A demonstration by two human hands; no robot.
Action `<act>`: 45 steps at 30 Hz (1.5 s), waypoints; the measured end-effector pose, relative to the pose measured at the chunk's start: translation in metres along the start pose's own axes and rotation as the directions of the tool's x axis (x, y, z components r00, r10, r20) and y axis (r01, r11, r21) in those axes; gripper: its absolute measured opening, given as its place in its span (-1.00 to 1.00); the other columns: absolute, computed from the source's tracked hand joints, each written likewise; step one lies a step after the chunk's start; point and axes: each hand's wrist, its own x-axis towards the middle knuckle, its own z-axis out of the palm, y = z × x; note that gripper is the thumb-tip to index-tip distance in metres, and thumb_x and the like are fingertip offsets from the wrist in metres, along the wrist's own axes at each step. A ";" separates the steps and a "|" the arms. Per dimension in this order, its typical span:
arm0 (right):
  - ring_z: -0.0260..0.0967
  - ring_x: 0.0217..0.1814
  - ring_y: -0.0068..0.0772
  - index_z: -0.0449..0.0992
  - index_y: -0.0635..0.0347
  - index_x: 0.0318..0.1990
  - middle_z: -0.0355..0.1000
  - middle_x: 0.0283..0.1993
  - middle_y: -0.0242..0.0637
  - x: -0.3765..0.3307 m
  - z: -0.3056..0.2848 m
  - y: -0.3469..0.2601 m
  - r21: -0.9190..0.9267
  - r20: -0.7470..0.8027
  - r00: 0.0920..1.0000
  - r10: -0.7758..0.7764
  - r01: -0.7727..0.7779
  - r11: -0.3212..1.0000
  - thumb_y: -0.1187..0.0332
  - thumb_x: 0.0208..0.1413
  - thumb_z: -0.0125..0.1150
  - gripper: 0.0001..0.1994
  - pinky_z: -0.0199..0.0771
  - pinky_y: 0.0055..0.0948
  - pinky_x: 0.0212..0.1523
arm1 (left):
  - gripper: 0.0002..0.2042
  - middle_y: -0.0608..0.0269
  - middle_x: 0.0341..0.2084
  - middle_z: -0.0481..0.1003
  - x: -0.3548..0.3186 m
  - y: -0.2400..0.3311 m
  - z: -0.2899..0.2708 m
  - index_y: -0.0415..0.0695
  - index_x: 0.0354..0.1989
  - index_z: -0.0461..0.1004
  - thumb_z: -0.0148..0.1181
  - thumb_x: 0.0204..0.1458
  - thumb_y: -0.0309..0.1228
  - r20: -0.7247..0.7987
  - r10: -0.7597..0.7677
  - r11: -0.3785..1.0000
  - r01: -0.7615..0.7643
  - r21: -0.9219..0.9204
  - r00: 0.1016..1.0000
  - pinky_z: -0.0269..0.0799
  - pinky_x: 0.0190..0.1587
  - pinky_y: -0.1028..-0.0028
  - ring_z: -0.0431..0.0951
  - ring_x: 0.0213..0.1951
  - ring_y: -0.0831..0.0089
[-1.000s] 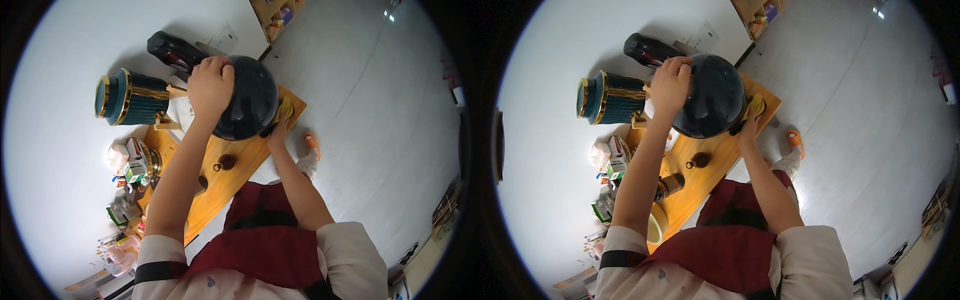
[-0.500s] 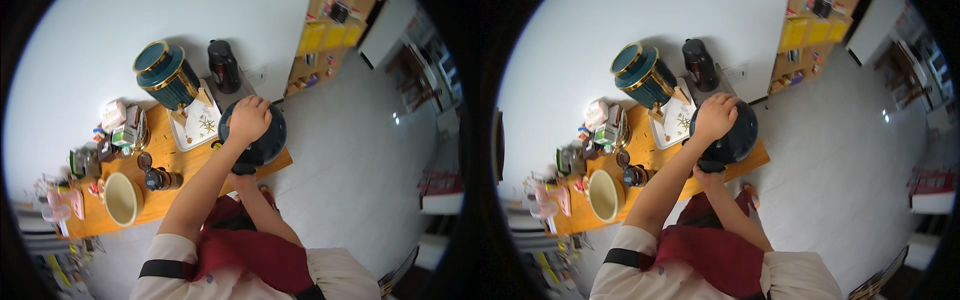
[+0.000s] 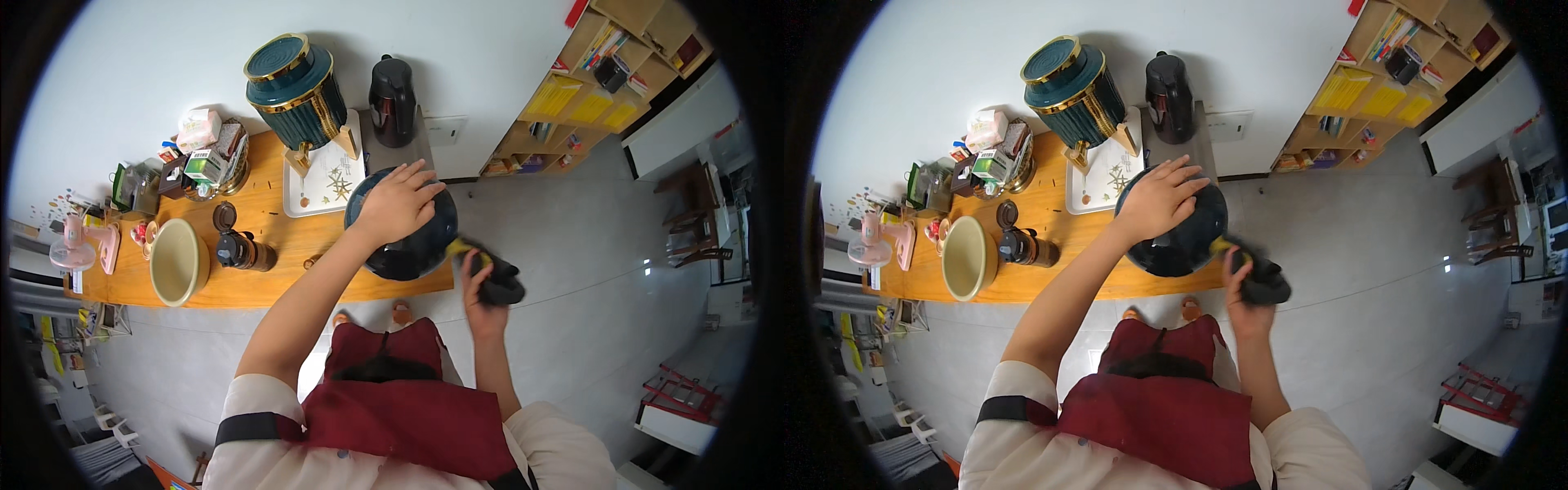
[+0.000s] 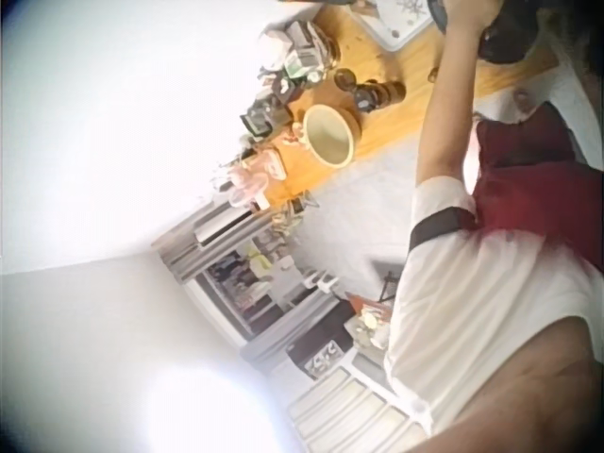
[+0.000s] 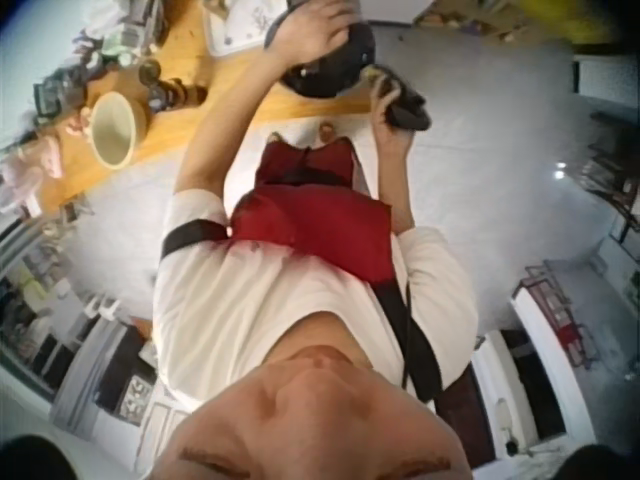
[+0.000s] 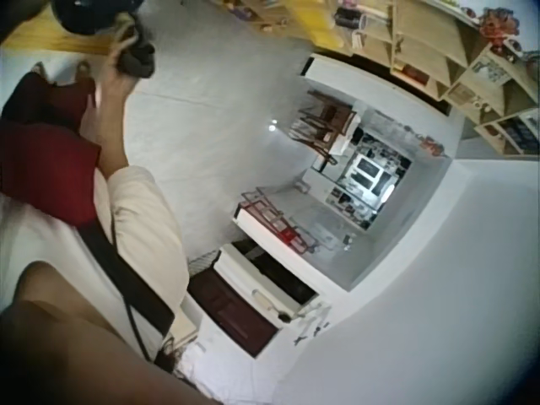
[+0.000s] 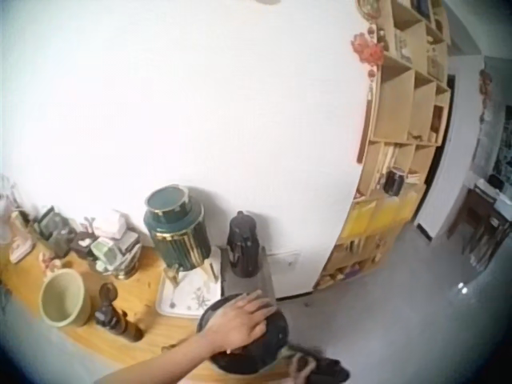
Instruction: The person cleans a wooden shelf and several decorative ceramic jars using a yellow cloth. They wipe the shelf interior, then clean a small brown bottle and a large blue jar, placing them back on the shelf. The person also rinses the cloth at a sink and continues wiping the items.
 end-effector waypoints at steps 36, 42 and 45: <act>0.22 0.13 -0.19 0.15 0.12 0.08 0.24 0.13 -0.15 -0.015 -0.613 0.402 -0.634 -0.751 0.508 0.421 -0.378 -0.675 0.20 0.21 -0.12 -0.65 0.30 -0.07 0.05 | -0.85 0.32 -0.34 0.38 -0.852 0.171 -0.246 -0.16 -0.14 0.30 -0.12 0.17 -0.42 -0.326 -0.513 0.539 -0.003 -0.842 -0.794 0.39 -0.34 0.56 0.41 -0.35 0.58; 0.28 0.02 -0.36 0.26 0.14 0.04 0.35 0.02 -0.19 -0.003 -0.760 0.522 -0.624 -0.717 0.497 0.489 -0.146 -0.768 0.22 0.20 -0.05 -0.68 0.27 -0.31 0.03 | -0.86 0.37 -0.38 0.38 -0.990 0.132 -0.274 -0.14 -0.17 0.33 -0.07 0.13 -0.43 -0.219 -0.456 0.444 -0.007 -0.896 -0.863 0.31 -0.28 0.59 0.35 -0.33 0.61; 0.32 -0.16 -0.60 0.44 0.24 -0.16 0.46 -0.24 -0.37 0.002 -0.850 0.598 -0.487 -0.659 0.483 0.577 0.310 -0.816 0.24 0.16 0.04 -0.75 0.27 -0.57 -0.08 | -0.88 0.38 -0.39 0.39 -1.075 0.113 -0.303 -0.16 -0.22 0.35 -0.06 0.11 -0.45 -0.252 -0.412 0.418 0.064 -0.906 -0.876 0.28 -0.29 0.60 0.35 -0.33 0.63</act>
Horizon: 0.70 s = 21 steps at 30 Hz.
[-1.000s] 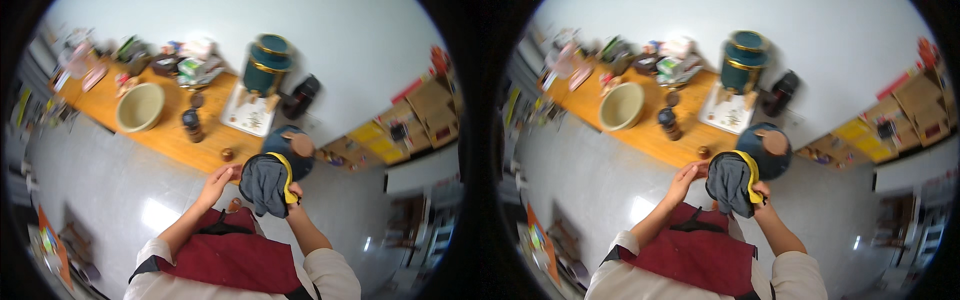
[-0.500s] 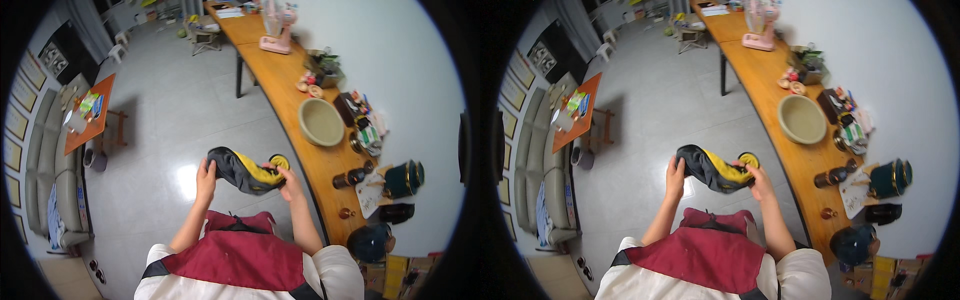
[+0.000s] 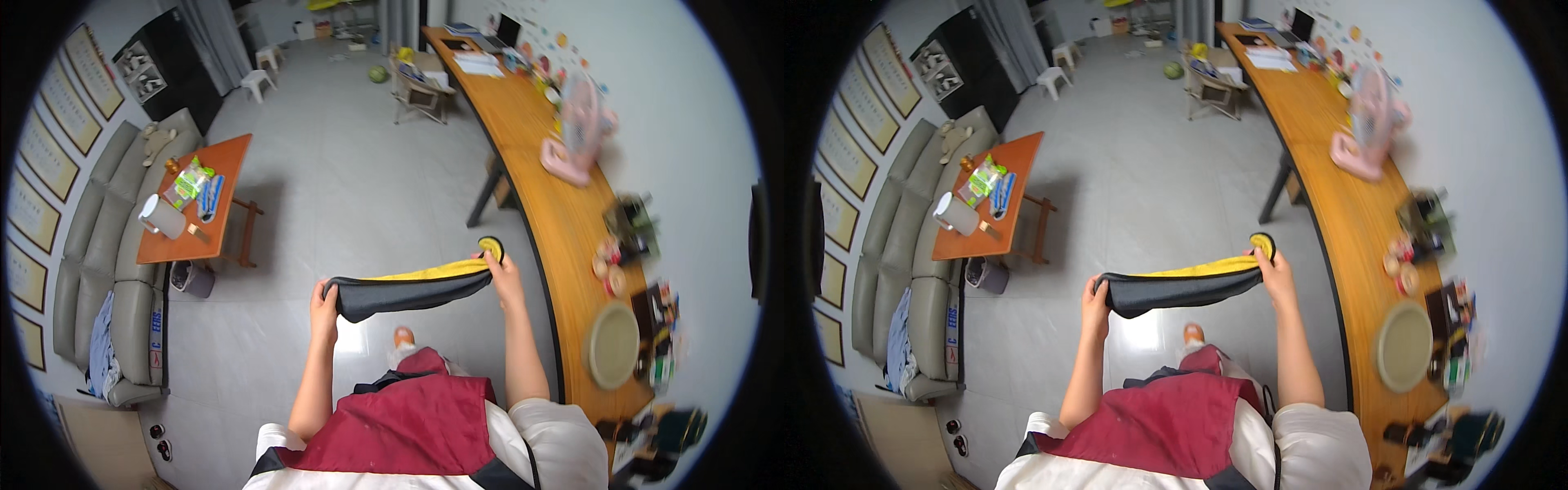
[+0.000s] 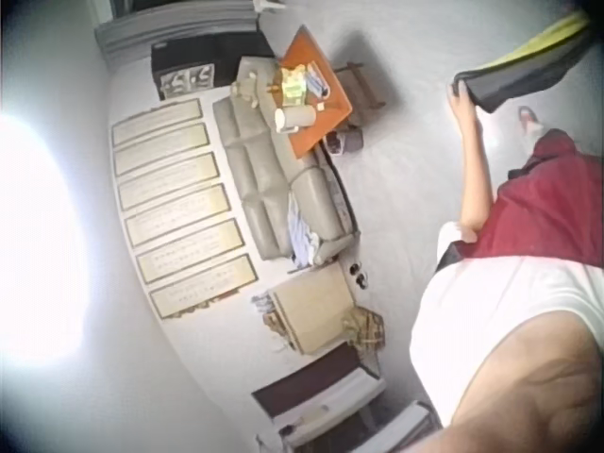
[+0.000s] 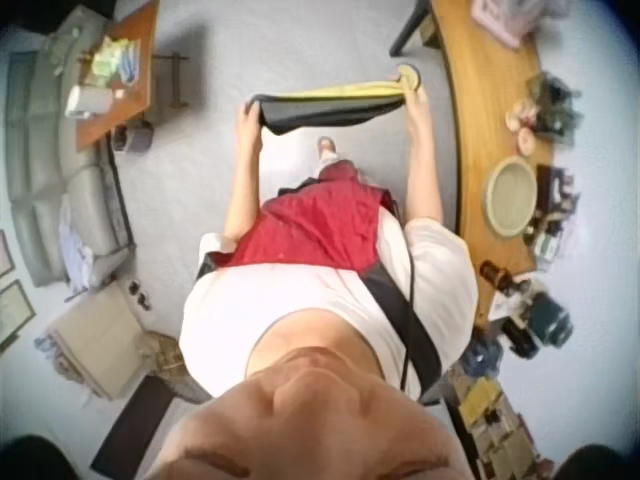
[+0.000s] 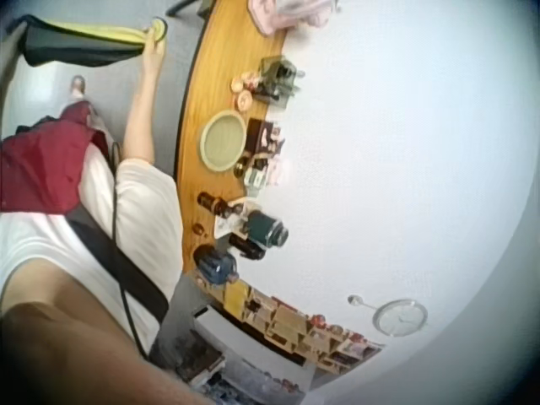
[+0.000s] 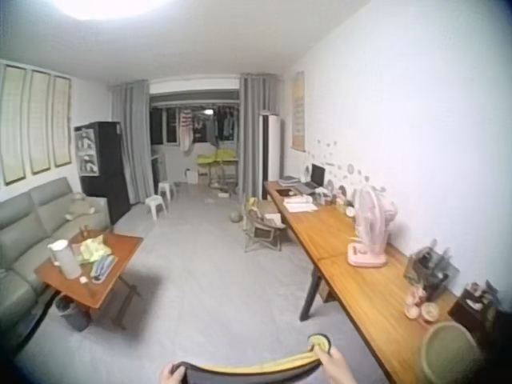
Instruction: The person cleans a wooden shelf and several decorative ceramic jars using a yellow cloth. They wipe the shelf interior, then clean a small brown bottle and a large blue jar, placing them back on the shelf. The person also rinses the cloth at a sink and continues wiping the items.
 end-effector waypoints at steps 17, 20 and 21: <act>0.31 -0.35 -0.67 0.48 0.28 -0.17 0.42 -0.38 -0.46 0.466 0.439 -0.084 -0.027 0.613 0.785 -0.091 0.136 0.990 0.33 -0.08 0.31 -0.68 0.37 -0.58 -0.30 | -0.11 0.03 0.18 0.16 0.491 0.109 -0.006 -0.13 0.22 0.09 0.42 -0.34 -0.16 0.344 0.085 0.841 -0.252 0.478 0.935 0.04 0.24 0.26 0.12 0.23 0.18; 0.27 -0.37 -0.70 0.46 0.28 -0.22 0.36 -0.42 -0.48 0.542 0.493 -0.107 -0.121 0.605 0.796 0.020 0.068 0.990 0.38 -0.08 0.31 -0.73 0.33 -0.62 -0.39 | -0.16 0.03 0.15 0.20 0.606 0.119 0.048 -0.15 0.18 0.15 0.42 -0.34 -0.17 0.360 0.227 0.845 -0.367 0.389 0.905 0.04 0.22 0.30 0.11 0.23 0.21; 0.28 -0.36 -0.68 0.45 0.27 -0.19 0.37 -0.40 -0.47 0.569 0.502 -0.110 -0.130 0.593 0.805 0.014 0.078 0.988 0.36 -0.08 0.30 -0.70 0.34 -0.60 -0.36 | -0.19 0.05 0.11 0.24 0.639 0.124 0.062 -0.15 0.16 0.18 0.42 -0.34 -0.17 0.376 0.197 0.884 -0.330 0.332 0.905 0.06 0.20 0.30 0.14 0.21 0.21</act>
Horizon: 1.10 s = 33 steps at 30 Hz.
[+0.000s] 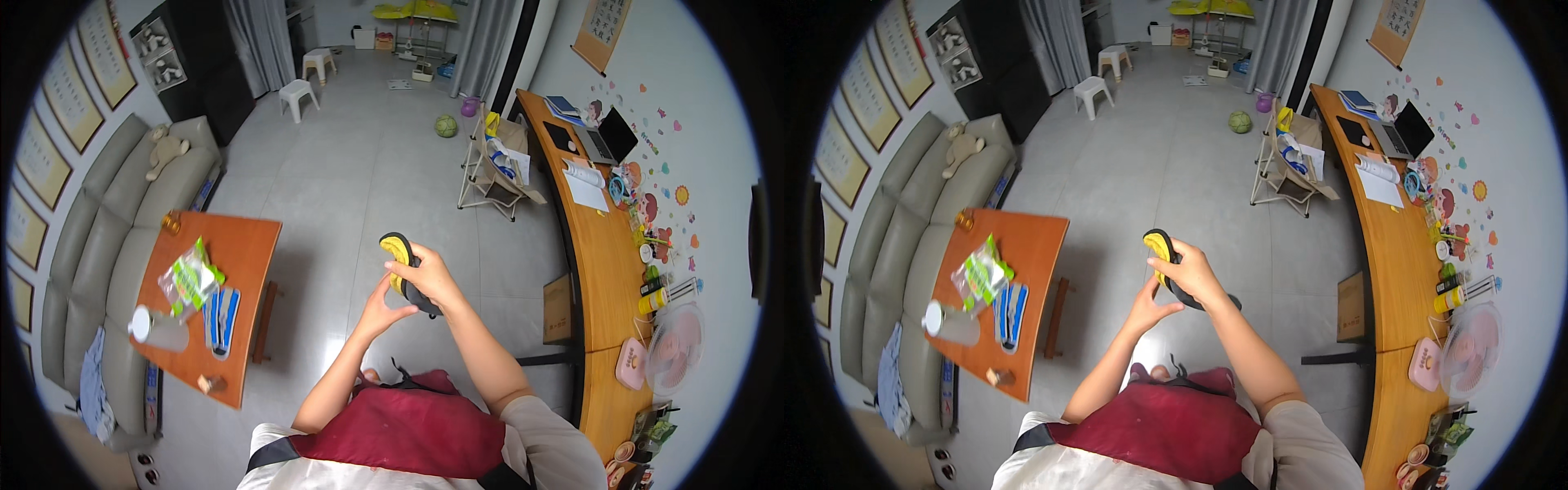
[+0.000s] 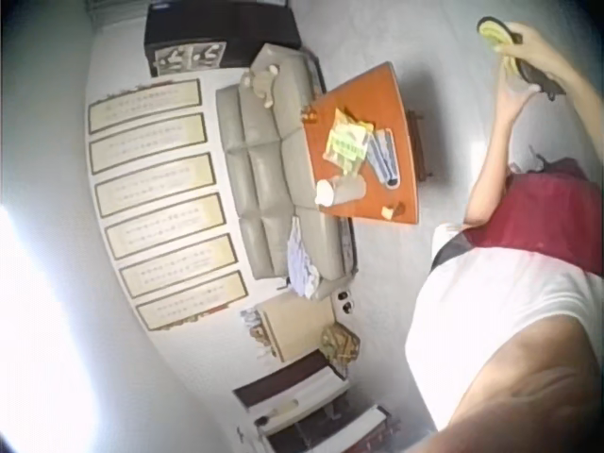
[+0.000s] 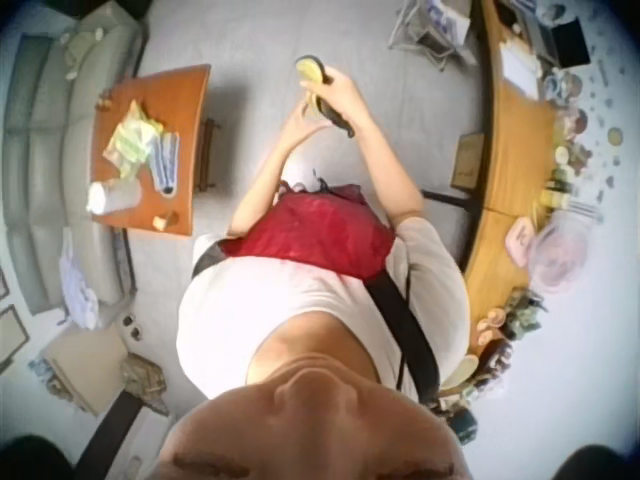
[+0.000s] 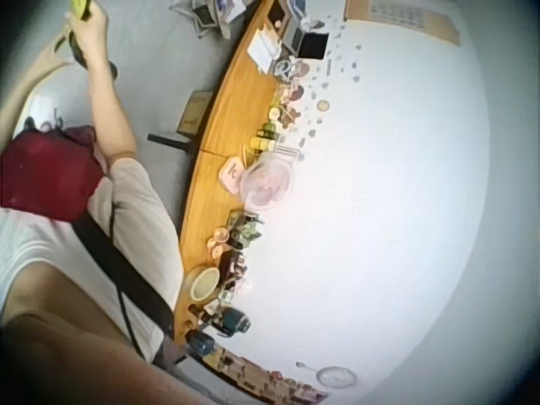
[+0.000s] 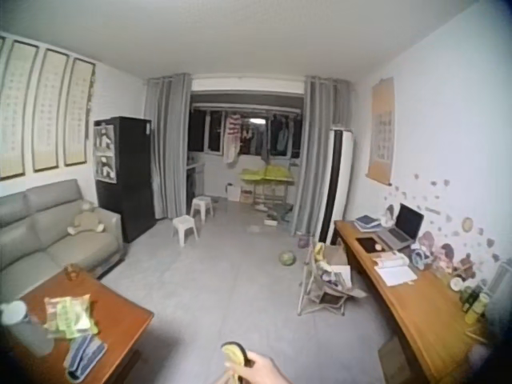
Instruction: The person cleans a wooden shelf and several decorative ceramic jars using a yellow cloth. They wipe the shelf interior, then clean a small brown bottle and a large blue jar, placing them back on the shelf. The person also rinses the cloth at a sink and continues wiping the items.
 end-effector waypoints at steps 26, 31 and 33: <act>0.41 -0.19 -0.25 0.52 -0.05 -0.12 0.44 -0.14 -0.26 0.877 -0.166 -0.075 -0.320 0.285 0.764 -0.579 0.645 0.694 0.49 -0.17 0.11 -0.63 0.44 -0.39 -0.16 | -0.45 0.14 -0.03 0.36 0.814 -0.092 -0.251 -0.32 0.09 0.23 -0.12 0.16 -0.04 0.011 -0.104 0.971 0.104 -0.214 0.994 0.22 0.08 0.42 0.31 0.03 0.40; 0.19 0.18 -0.26 0.32 0.09 0.12 0.21 0.17 -0.15 1.040 -0.231 -0.102 -0.283 0.034 0.781 -0.623 0.606 0.744 0.45 -0.11 0.24 -0.47 0.32 -0.40 0.01 | -0.58 0.22 -0.27 0.44 1.010 -0.070 -0.272 -0.31 -0.04 0.33 0.01 0.12 -0.17 0.334 -0.033 0.945 0.138 -0.295 0.942 0.32 -0.08 0.46 0.40 -0.16 0.48; 0.18 0.18 -0.35 0.30 0.12 0.13 0.19 0.19 -0.19 1.097 -0.280 -0.098 -0.268 -0.056 0.806 -0.589 0.556 0.787 0.45 -0.03 0.20 -0.51 0.29 -0.44 0.03 | -0.67 0.29 -0.42 0.46 1.081 -0.077 -0.269 -0.25 -0.13 0.40 0.05 0.10 -0.22 0.327 -0.108 0.894 0.235 -0.381 0.939 0.33 -0.19 0.51 0.43 -0.30 0.52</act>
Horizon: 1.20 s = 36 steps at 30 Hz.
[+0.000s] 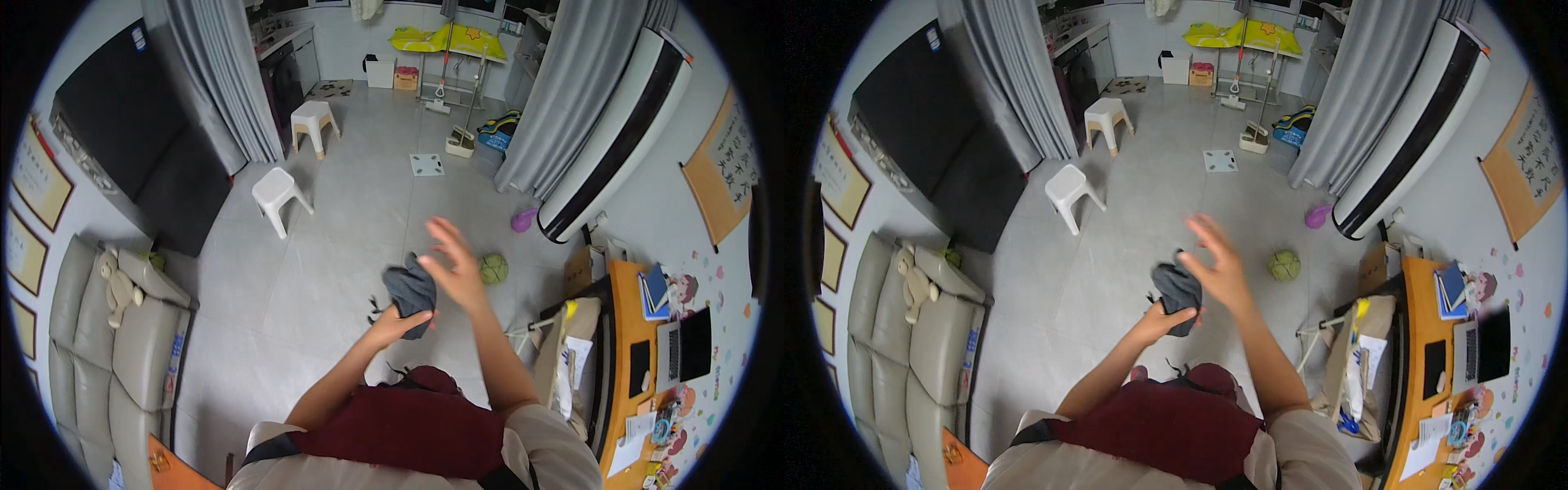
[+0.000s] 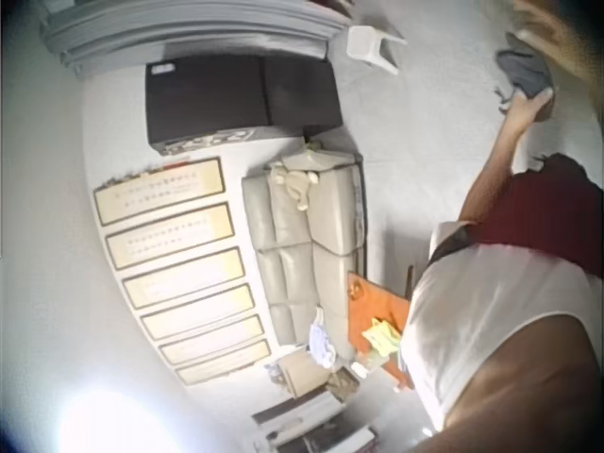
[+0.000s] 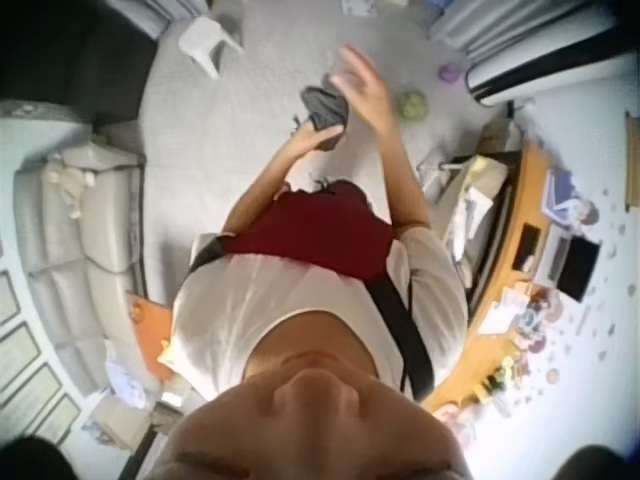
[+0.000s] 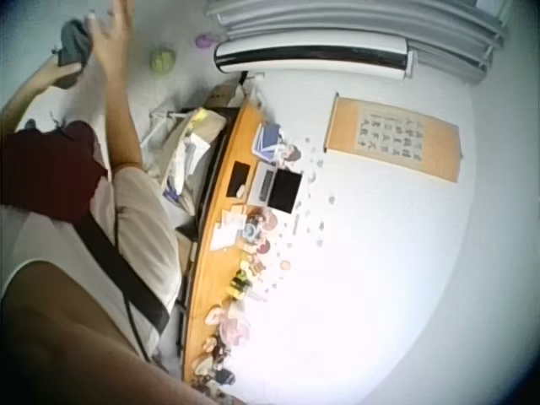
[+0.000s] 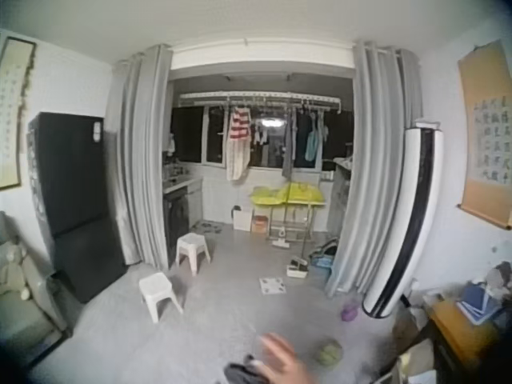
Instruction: The person cleans a wooden shelf and several decorative ceramic jars using a yellow cloth. They wipe the shelf interior, then clean a small brown bottle and a large blue jar, placing them back on the shelf. The person also rinses the cloth at a sink and continues wiping the items.
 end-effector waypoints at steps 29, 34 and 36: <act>0.20 0.10 -0.38 0.16 0.13 0.19 0.27 0.04 -0.25 0.794 0.060 0.606 0.113 0.407 0.801 0.438 -0.521 0.846 0.53 -0.24 0.07 -0.33 0.16 -0.45 0.12 | -0.46 0.22 -0.15 0.40 0.781 0.197 -0.645 -0.35 0.00 0.30 -0.05 0.12 -0.03 -0.752 -0.070 0.980 0.186 0.071 0.655 0.20 -0.02 0.51 0.33 -0.08 0.46; 0.25 0.02 -0.46 0.24 0.22 0.14 0.30 -0.01 -0.25 0.932 0.032 0.703 0.139 0.422 0.755 0.502 -0.601 0.787 0.57 -0.17 -0.01 -0.43 0.21 -0.49 0.06 | -0.52 0.09 -0.03 0.35 0.947 0.221 -0.717 -0.33 0.04 0.24 -0.04 0.14 -0.14 -0.491 -0.307 0.805 -0.053 -0.591 0.815 0.23 0.11 0.32 0.35 0.01 0.29; 0.25 0.02 -0.46 0.23 0.22 0.15 0.30 0.00 -0.23 1.001 0.042 0.754 0.117 0.406 0.756 0.514 -0.601 0.791 0.57 -0.15 -0.02 -0.43 0.21 -0.50 0.06 | -0.58 0.03 0.01 0.31 1.011 0.217 -0.771 -0.29 0.04 0.23 -0.11 0.17 -0.19 -0.383 -0.350 0.671 -0.056 -0.739 0.855 0.19 0.13 0.23 0.28 0.08 0.20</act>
